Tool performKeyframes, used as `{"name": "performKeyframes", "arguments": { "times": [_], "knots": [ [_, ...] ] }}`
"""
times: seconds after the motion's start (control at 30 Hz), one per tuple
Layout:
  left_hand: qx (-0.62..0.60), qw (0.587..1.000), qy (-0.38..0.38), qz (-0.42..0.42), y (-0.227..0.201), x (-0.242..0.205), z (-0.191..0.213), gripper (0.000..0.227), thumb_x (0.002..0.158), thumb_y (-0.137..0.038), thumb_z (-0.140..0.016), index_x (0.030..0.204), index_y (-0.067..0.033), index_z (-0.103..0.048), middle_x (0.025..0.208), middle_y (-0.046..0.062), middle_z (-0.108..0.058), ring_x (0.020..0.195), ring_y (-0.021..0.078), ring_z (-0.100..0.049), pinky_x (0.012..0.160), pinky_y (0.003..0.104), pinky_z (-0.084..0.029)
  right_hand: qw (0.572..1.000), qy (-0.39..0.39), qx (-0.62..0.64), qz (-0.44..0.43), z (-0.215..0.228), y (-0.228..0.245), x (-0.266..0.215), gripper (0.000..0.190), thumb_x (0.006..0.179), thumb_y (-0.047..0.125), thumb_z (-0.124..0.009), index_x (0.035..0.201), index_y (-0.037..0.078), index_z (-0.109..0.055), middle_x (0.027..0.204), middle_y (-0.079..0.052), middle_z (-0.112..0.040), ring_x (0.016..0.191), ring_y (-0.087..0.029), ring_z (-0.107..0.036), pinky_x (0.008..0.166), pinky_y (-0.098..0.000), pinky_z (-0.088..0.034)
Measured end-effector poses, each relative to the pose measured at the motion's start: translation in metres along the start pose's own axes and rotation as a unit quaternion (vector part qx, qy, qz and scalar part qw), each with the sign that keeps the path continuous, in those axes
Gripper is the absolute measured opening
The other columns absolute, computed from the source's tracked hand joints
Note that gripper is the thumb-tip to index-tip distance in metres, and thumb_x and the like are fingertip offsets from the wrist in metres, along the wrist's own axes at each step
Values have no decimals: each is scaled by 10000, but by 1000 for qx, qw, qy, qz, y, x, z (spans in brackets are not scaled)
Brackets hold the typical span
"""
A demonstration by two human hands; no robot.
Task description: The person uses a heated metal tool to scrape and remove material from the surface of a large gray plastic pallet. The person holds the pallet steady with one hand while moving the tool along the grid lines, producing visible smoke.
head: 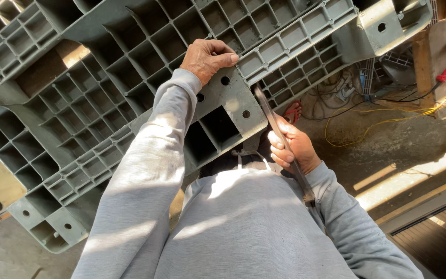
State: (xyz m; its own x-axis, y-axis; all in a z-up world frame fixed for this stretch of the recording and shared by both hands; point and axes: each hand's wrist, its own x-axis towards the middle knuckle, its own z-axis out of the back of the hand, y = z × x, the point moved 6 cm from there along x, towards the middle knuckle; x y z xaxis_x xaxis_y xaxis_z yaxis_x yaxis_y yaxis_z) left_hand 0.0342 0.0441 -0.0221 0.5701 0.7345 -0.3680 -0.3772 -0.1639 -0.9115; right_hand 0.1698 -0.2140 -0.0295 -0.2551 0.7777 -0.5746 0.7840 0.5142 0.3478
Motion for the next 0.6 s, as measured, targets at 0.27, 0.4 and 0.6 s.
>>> {"name": "performKeyframes", "arguments": {
  "times": [0.27,0.4,0.6],
  "knots": [
    [-13,1000,6,7,-1,2,3,191,810,-234,-848,929,-88,-817,819,20,-779,753,127,-699,769,302,-586,999,22,24,0,-4,3,0,539,1118,243,-227,1654,201,-255,682,-11,-482,365,-88,-428,344,-254,-428],
    [-28,999,10,11,-1,2,1,191,812,-228,-848,931,-82,-817,822,28,-778,755,130,-694,749,305,-576,999,33,9,2,-4,4,0,527,1134,283,-281,1651,182,-252,709,-33,-510,369,-96,-427,348,-258,-427],
    [-19,1000,5,3,-2,1,1,198,818,-240,-844,940,-85,-822,835,29,-787,778,126,-707,781,289,-579,999,-21,-28,26,8,7,1,555,1115,358,-386,1641,210,-295,731,-16,-512,386,-66,-416,344,-233,-398]
  ]
}}
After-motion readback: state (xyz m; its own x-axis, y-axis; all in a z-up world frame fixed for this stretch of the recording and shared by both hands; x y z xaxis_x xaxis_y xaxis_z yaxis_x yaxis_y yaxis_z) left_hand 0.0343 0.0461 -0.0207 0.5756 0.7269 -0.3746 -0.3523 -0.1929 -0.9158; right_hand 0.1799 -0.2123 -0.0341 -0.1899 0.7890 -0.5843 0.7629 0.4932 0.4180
